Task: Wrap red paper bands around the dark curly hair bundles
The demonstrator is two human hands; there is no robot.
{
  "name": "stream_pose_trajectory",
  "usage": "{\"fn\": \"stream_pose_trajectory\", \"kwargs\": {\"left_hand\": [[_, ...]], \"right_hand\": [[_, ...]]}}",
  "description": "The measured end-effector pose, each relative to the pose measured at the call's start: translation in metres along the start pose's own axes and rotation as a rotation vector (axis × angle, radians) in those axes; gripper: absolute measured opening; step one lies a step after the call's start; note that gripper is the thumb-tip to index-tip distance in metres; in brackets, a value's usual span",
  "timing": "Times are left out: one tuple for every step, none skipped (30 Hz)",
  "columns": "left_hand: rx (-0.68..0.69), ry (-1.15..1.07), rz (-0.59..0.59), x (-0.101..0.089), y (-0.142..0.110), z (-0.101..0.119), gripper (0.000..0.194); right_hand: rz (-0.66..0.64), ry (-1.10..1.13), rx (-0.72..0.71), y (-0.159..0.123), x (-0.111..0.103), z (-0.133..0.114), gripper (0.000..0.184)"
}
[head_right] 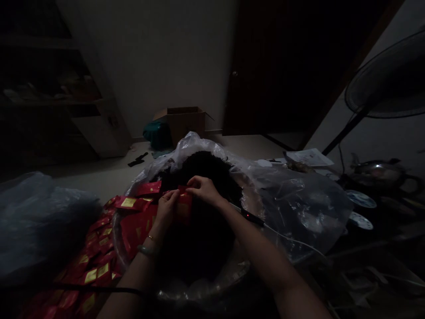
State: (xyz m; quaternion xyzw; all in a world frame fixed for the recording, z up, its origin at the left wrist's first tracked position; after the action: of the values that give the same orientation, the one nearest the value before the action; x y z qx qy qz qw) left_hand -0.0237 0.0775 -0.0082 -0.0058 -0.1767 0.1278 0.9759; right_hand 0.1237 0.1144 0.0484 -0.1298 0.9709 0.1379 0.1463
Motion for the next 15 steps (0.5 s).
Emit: {"fn": "stream_pose_trajectory", "kwargs": {"left_hand": [[0.000, -0.020, 0.009, 0.000, 0.000, 0.000, 0.036], [-0.011, -0.041, 0.010, 0.000, -0.001, 0.000, 0.037], [-0.034, -0.055, -0.005, 0.001, -0.001, -0.001, 0.037], [-0.059, -0.061, -0.030, 0.002, -0.001, -0.002, 0.038], [-0.079, -0.061, -0.056, 0.003, -0.001, -0.003, 0.039], [-0.094, -0.054, -0.077, 0.004, -0.002, -0.004, 0.039], [-0.100, -0.047, -0.089, 0.004, -0.002, -0.004, 0.038], [-0.098, -0.045, -0.094, 0.004, -0.002, -0.005, 0.037], [-0.092, -0.050, -0.091, 0.004, -0.002, -0.004, 0.035], [-0.086, -0.059, -0.085, 0.004, -0.002, -0.004, 0.034], [-0.086, -0.069, -0.080, 0.004, -0.003, -0.004, 0.032], [-0.088, -0.082, -0.078, 0.004, -0.003, -0.003, 0.031], [-0.092, -0.092, -0.088, 0.005, -0.004, -0.003, 0.031], [-0.102, -0.091, -0.117, 0.006, -0.005, -0.003, 0.033], [-0.114, -0.074, -0.160, 0.007, -0.006, -0.002, 0.035]], "right_hand": [[0.022, 0.047, 0.028, 0.000, 0.001, 0.003, 0.024], [0.032, 0.090, 0.066, 0.000, 0.003, 0.006, 0.025], [0.033, 0.126, 0.105, 0.000, 0.004, 0.009, 0.025], [0.031, 0.157, 0.134, -0.001, 0.006, 0.012, 0.023], [0.028, 0.180, 0.150, -0.001, 0.006, 0.013, 0.023], [0.022, 0.192, 0.155, -0.002, 0.007, 0.014, 0.023], [0.012, 0.191, 0.155, -0.003, 0.007, 0.014, 0.025], [0.000, 0.175, 0.156, -0.004, 0.007, 0.014, 0.027], [-0.014, 0.148, 0.156, -0.005, 0.007, 0.014, 0.027], [-0.021, 0.116, 0.153, -0.006, 0.006, 0.014, 0.025], [-0.021, 0.084, 0.144, -0.007, 0.005, 0.013, 0.023], [-0.014, 0.060, 0.127, -0.009, 0.004, 0.012, 0.021], [-0.004, 0.047, 0.103, -0.010, 0.004, 0.011, 0.019], [0.005, 0.042, 0.078, -0.012, 0.004, 0.009, 0.019], [0.007, 0.043, 0.063, -0.013, 0.005, 0.007, 0.019]]}}
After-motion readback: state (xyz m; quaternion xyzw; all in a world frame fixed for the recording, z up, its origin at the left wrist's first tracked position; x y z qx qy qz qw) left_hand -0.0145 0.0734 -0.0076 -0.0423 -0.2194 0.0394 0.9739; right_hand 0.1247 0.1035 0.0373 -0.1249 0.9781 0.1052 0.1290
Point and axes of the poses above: each hand's wrist, its own y-axis towards the middle knuckle, its own x-axis out of the palm, z = x × y, the point moved 4 cm from there along y, towards the middle knuckle, and after that the axes turned 3 degrees about z, right-handed, at the moved point
